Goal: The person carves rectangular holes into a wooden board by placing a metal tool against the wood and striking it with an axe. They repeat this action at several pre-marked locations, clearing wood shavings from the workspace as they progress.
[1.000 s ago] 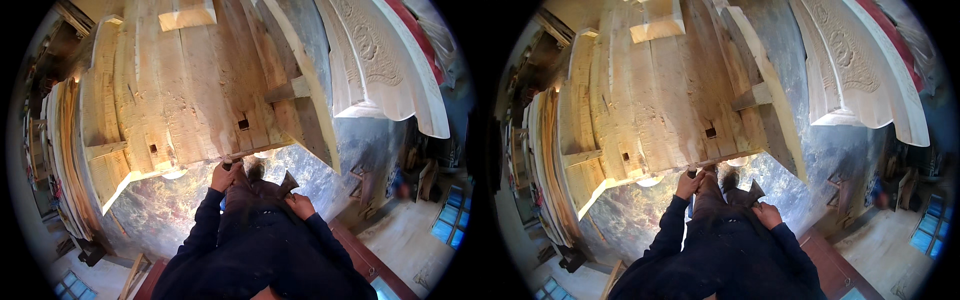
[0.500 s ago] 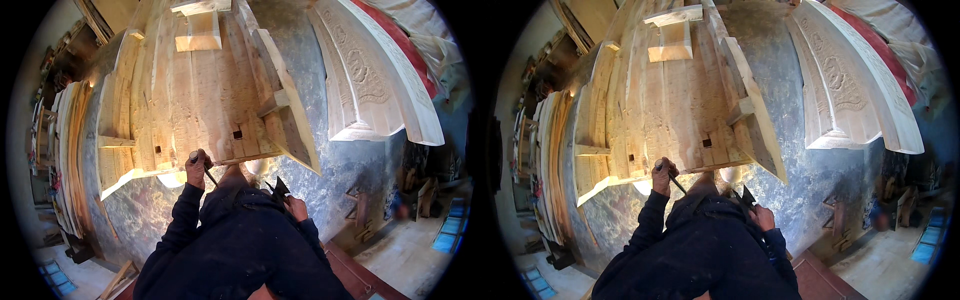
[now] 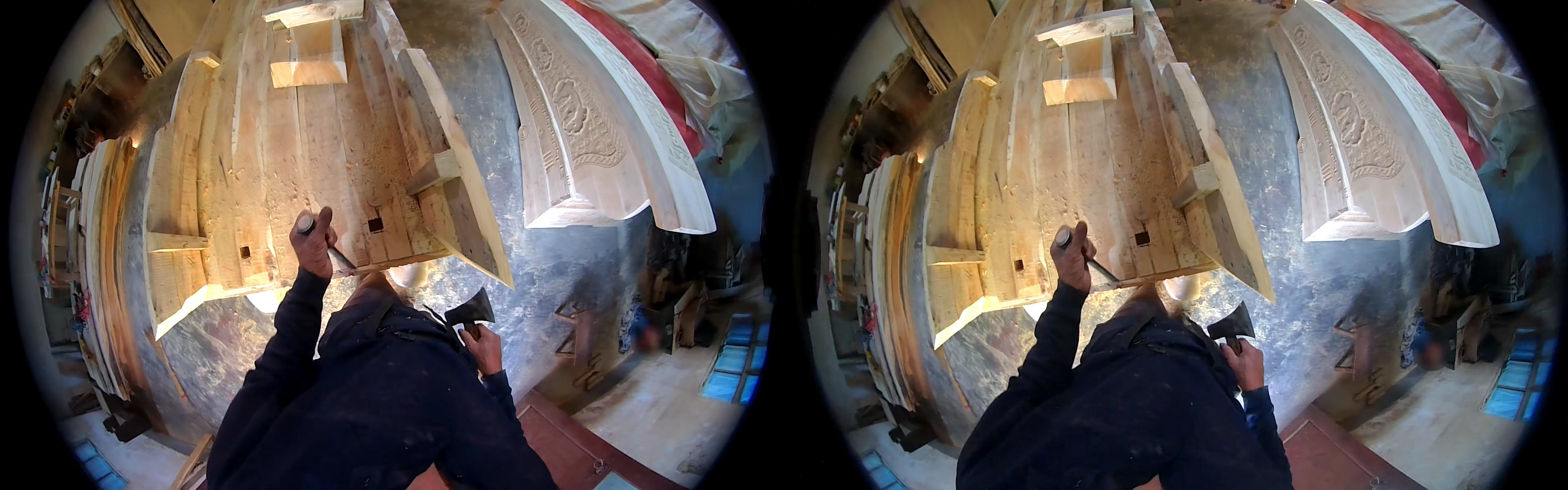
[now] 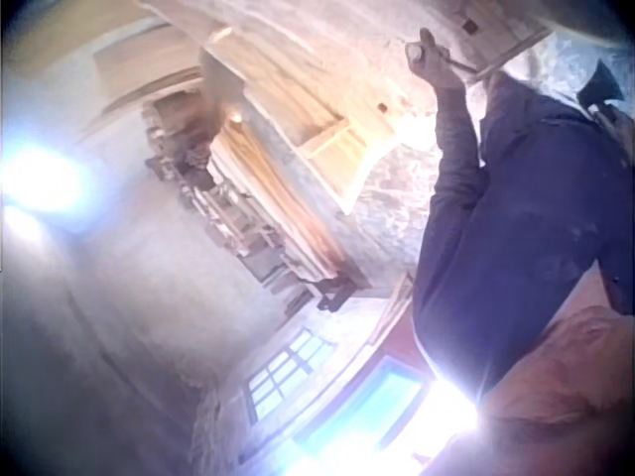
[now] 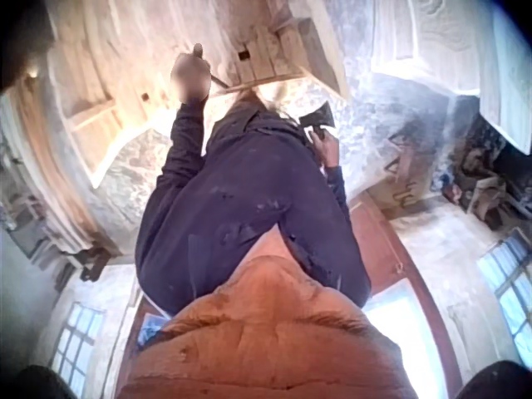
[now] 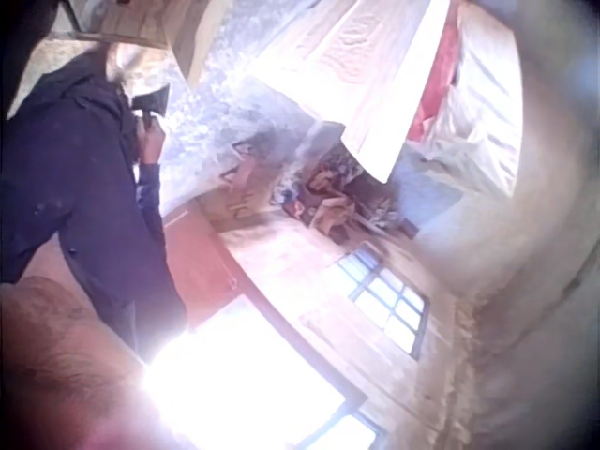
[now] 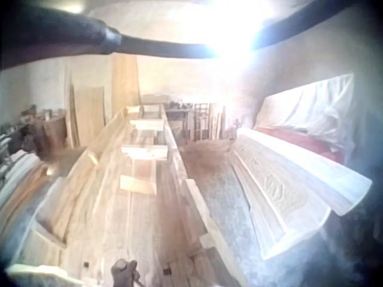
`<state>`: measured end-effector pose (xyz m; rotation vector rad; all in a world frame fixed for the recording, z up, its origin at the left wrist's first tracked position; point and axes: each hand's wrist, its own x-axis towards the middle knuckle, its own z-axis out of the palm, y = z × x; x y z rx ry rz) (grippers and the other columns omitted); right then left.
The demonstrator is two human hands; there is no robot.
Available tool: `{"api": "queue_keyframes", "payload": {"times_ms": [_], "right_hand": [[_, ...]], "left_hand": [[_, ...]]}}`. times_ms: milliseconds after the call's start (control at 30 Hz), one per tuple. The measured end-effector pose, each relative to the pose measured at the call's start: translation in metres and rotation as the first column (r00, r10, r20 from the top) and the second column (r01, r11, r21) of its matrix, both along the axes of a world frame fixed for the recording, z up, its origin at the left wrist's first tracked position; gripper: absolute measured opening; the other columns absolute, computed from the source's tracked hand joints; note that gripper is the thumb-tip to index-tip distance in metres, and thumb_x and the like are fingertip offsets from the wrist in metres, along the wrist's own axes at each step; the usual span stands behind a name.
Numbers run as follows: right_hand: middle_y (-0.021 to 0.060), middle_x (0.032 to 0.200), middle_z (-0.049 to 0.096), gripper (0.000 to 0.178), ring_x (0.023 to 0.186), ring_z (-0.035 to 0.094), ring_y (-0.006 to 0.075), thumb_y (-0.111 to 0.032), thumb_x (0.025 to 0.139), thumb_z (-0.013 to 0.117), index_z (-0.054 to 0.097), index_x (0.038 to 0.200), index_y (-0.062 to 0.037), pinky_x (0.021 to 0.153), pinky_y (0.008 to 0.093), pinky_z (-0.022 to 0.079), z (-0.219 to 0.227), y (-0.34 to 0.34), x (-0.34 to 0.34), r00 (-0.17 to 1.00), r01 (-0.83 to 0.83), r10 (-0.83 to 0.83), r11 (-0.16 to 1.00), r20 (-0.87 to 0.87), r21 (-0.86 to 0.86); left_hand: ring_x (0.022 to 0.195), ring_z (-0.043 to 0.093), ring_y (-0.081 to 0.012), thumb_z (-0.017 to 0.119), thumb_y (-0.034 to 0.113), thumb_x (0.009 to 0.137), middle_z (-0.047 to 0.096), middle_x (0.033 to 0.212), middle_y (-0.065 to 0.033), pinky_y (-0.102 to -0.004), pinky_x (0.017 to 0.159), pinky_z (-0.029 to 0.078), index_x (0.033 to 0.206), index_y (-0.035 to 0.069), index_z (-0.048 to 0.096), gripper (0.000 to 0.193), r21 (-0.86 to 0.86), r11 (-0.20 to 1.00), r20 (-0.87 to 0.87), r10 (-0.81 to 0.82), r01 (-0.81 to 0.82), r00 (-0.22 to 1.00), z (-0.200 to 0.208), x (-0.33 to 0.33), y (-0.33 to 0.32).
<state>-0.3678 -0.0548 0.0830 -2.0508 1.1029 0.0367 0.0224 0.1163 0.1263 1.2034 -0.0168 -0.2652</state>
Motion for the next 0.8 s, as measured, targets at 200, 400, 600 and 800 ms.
{"api": "queue_keyframes", "payload": {"times_ms": [200,400,600,800], "right_hand": [[0.0162,0.063,0.064,0.035,0.055,0.062,0.0222,-0.028,0.089,0.076,0.064,0.083,0.0046,0.053,0.0386,0.046,0.057,0.007,0.045,0.982,0.146,-0.167,0.968,0.089,0.205],[0.0065,0.056,0.060,0.023,0.047,0.055,0.0106,-0.016,0.091,0.075,0.063,0.082,0.0020,0.046,0.0307,0.040,0.098,0.002,0.102,0.953,0.144,-0.192,0.967,0.233,0.210],[0.0037,0.057,0.059,0.017,0.048,0.053,0.0084,-0.011,0.093,0.072,0.063,0.086,0.0018,0.046,0.0288,0.039,0.117,-0.008,0.152,0.946,0.101,-0.173,0.960,0.275,0.259],[0.0022,0.065,0.058,0.015,0.051,0.052,0.0086,-0.010,0.096,0.067,0.060,0.087,-0.0009,0.046,0.0260,0.039,0.121,-0.018,0.189,0.932,0.021,-0.111,0.967,0.346,0.255]], "left_hand": [[0.056,0.046,-0.0097,0.078,0.027,0.094,0.048,0.063,0.0039,-0.0265,0.054,0.035,0.075,0.015,0.053,0.034,0.008,0.994,0.086,-0.112,0.111,0.990,-0.031,0.039,-0.040],[0.060,0.046,-0.0065,0.080,0.025,0.093,0.053,0.067,0.0057,-0.0243,0.057,0.034,0.080,0.013,0.059,0.027,0.022,0.982,0.038,-0.187,0.186,0.982,-0.071,0.063,-0.073],[0.067,0.042,-0.0028,0.084,0.020,0.089,0.048,0.074,0.0119,-0.0219,0.060,0.034,0.077,0.014,0.056,0.031,0.092,0.987,-0.033,-0.132,0.135,0.991,-0.100,0.057,-0.092],[0.066,0.048,-0.0051,0.084,0.025,0.090,0.052,0.071,0.0081,-0.0228,0.062,0.041,0.075,0.011,0.058,0.033,0.174,0.976,-0.107,-0.112,0.130,0.988,-0.128,0.044,-0.105]]}}
